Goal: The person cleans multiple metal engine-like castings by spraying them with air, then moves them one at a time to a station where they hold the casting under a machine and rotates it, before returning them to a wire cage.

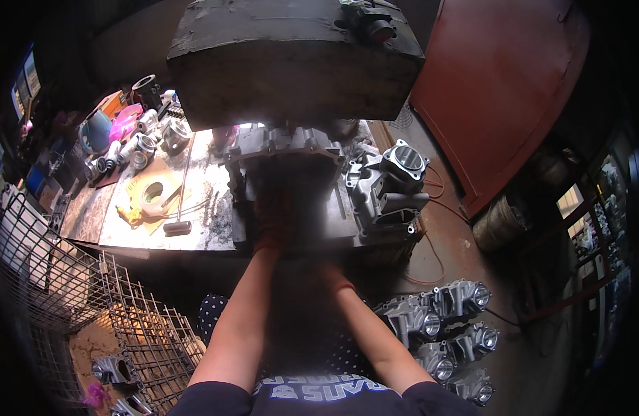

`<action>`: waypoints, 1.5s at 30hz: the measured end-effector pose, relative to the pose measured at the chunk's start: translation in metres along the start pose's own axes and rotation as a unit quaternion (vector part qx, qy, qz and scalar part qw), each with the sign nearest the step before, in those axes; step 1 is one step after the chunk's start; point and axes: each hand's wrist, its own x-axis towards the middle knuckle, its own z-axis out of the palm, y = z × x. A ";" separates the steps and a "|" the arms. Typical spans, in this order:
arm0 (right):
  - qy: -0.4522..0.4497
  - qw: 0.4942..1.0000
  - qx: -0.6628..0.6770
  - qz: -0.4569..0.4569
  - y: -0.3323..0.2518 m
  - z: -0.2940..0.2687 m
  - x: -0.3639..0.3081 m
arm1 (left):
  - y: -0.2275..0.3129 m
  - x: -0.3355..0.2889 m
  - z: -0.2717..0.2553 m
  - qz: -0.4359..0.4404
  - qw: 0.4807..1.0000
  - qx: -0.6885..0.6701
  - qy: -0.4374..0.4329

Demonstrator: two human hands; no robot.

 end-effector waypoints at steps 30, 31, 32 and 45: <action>-0.035 0.999 0.010 0.009 -0.002 -0.005 0.001 | -0.007 0.013 -0.050 -0.011 0.963 -0.265 -0.055; -0.041 0.999 0.022 0.016 0.000 -0.004 0.003 | -0.006 0.014 -0.052 -0.012 0.962 -0.265 -0.062; -0.042 0.999 0.024 0.023 0.002 -0.003 0.003 | -0.005 0.014 -0.053 -0.013 0.962 -0.265 -0.069; -0.051 0.998 0.025 0.041 -0.006 -0.015 0.000 | -0.005 0.013 -0.045 0.001 0.969 -0.247 -0.025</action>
